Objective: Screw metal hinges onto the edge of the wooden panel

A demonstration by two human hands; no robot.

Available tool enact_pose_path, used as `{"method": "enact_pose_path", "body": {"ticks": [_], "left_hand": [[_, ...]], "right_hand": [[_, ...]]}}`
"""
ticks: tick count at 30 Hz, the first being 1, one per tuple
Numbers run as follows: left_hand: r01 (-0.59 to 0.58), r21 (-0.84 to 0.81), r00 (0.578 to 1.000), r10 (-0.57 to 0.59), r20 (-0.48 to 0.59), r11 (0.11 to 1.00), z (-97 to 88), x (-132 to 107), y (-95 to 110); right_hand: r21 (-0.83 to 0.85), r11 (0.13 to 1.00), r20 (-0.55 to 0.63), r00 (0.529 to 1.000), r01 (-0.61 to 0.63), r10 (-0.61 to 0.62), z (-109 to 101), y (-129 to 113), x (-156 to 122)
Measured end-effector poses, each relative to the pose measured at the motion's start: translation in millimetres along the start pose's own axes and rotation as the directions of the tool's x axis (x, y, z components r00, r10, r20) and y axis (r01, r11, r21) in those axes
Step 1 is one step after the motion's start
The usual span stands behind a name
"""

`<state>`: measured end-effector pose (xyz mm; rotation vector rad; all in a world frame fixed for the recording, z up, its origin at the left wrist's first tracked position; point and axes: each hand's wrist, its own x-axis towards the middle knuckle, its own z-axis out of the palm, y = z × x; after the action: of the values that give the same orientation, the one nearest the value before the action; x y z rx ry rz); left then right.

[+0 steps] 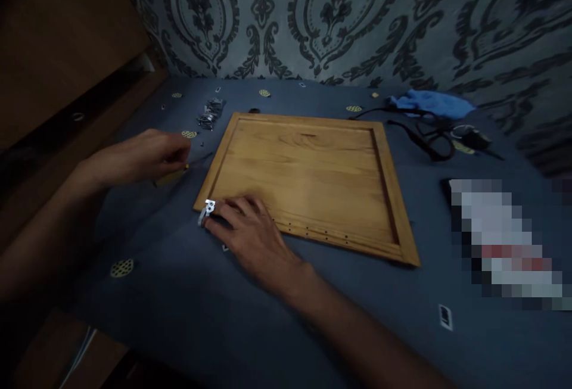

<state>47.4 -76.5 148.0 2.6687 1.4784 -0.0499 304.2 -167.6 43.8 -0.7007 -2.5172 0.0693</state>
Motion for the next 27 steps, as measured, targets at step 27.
{"method": "enact_pose_path", "body": {"ticks": [27], "left_hand": [[0.306,0.168,0.951,-0.291,-0.109,0.937,56.9,39,-17]], "right_hand": [[0.0,1.0,0.02,1.0,0.005,-0.005,1,1,0]]}}
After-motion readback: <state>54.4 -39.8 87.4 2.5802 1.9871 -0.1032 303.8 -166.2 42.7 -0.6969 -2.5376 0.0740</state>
